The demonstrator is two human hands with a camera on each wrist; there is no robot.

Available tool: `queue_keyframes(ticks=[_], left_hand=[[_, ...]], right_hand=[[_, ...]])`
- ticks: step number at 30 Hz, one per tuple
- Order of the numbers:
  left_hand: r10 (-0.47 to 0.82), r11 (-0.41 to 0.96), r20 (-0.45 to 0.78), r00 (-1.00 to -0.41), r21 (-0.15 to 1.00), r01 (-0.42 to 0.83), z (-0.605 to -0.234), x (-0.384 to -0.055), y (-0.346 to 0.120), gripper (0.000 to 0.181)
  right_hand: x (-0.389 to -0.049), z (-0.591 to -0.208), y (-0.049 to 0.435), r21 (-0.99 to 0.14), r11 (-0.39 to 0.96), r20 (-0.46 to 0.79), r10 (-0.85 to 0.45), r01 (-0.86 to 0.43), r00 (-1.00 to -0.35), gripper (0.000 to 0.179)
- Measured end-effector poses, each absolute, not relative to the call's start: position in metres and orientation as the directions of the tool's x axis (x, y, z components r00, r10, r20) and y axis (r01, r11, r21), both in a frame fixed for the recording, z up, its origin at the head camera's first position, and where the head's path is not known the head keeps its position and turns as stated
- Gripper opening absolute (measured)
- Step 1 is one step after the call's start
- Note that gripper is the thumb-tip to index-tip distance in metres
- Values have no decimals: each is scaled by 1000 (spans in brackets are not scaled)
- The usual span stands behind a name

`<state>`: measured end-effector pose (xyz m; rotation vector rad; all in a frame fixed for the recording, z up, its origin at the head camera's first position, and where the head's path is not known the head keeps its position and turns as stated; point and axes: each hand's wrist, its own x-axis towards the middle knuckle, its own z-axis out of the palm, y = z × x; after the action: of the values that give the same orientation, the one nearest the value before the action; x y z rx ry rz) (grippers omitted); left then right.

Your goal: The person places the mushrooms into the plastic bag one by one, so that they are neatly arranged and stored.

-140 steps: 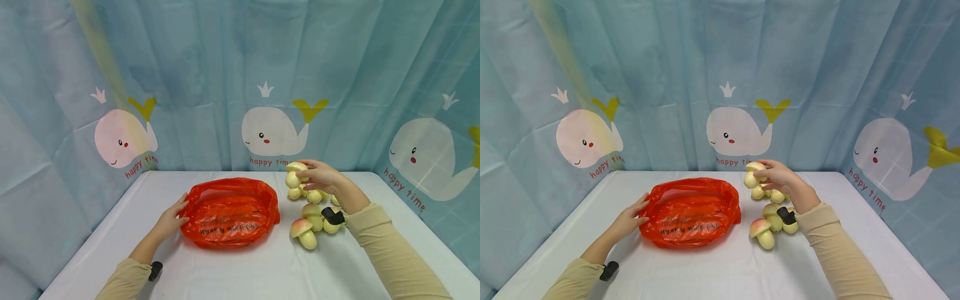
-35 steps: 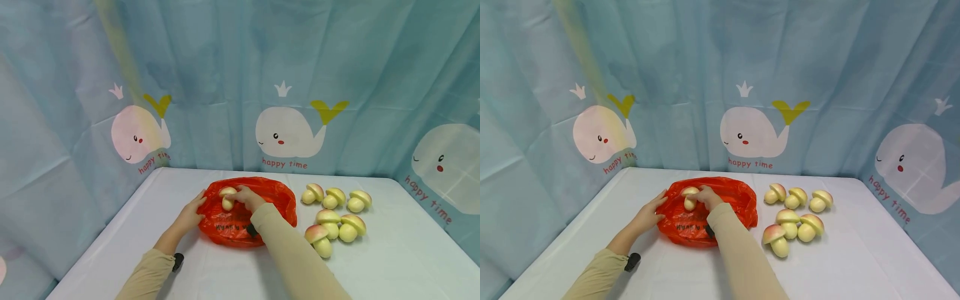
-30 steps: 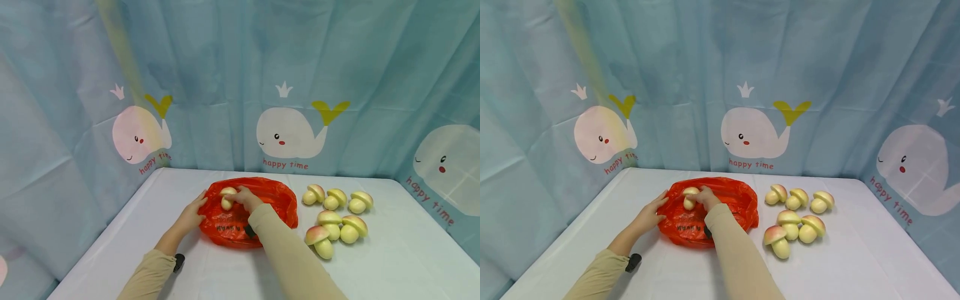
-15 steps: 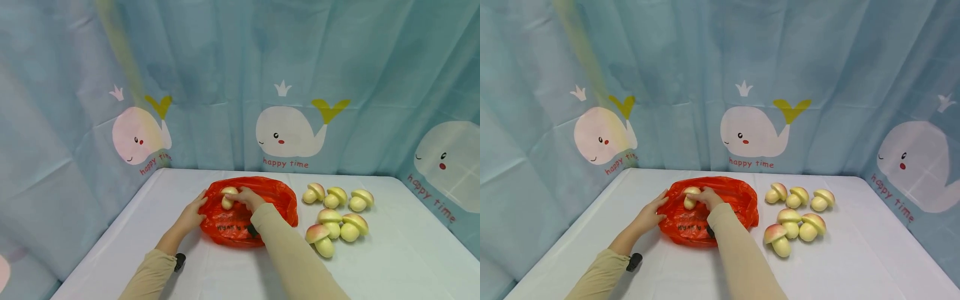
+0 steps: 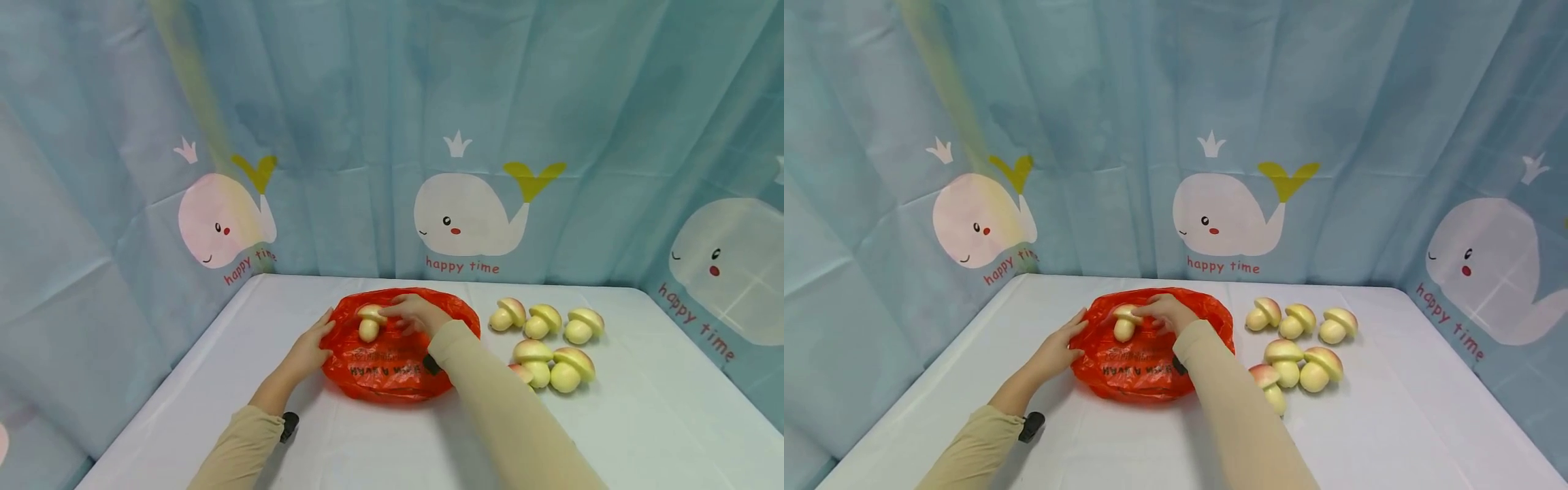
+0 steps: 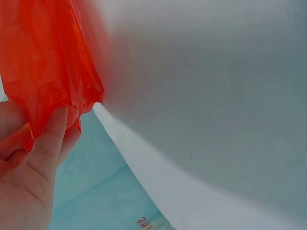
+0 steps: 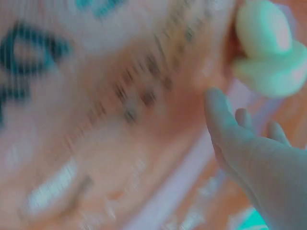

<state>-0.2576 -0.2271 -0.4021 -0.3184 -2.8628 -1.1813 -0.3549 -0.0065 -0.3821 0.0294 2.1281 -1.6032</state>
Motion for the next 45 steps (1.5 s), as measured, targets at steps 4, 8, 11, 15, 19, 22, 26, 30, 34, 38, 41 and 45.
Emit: queue_keyframes(ticks=[4,8,11,15,19,22,26,30,34,38,41,45], left_hand=[[180,695,94,-979,692,194,-403,-258,-226,61],[188,696,98,-977,689,203,-402,-258,-225,60],[192,697,101,-976,686,208,-402,-259,-225,60],[192,703,96,-977,681,205,-401,-260,-226,60],[191,707,89,-978,678,200,-402,-259,-228,60],[188,709,84,-979,678,194,-402,-259,-229,60],[183,707,81,-980,681,188,-402,-260,-227,60],[180,708,80,-980,682,186,-401,-260,-225,60],[177,712,75,-981,678,180,-401,-260,-225,60],[170,710,71,-983,682,172,-402,-261,-225,60],[170,705,74,-983,688,174,-402,-261,-225,60],[175,706,78,-982,685,180,-401,-260,-225,60]], right_hand=[[-355,-362,6,-878,379,-402,-255,291,-880,60],[-353,-339,25,-867,421,-403,-273,269,-873,56],[-349,-326,40,-868,432,-387,-281,244,-878,55],[-342,-316,60,-882,426,-349,-305,201,-886,53],[-335,-312,80,-895,427,-297,-362,126,-883,53],[-329,-312,98,-896,440,-256,-396,62,-882,53],[-322,-315,122,-873,485,-184,-422,-49,-888,53],[-314,-321,144,-842,508,-100,-474,-179,-875,52],[-309,-329,164,-817,476,-1,-565,-325,-825,49],[-304,-338,183,-766,460,66,-639,-449,-766,48],[-298,-342,194,-743,464,62,-669,-482,-741,48],[-290,-346,205,-729,463,47,-701,-504,-712,50]])
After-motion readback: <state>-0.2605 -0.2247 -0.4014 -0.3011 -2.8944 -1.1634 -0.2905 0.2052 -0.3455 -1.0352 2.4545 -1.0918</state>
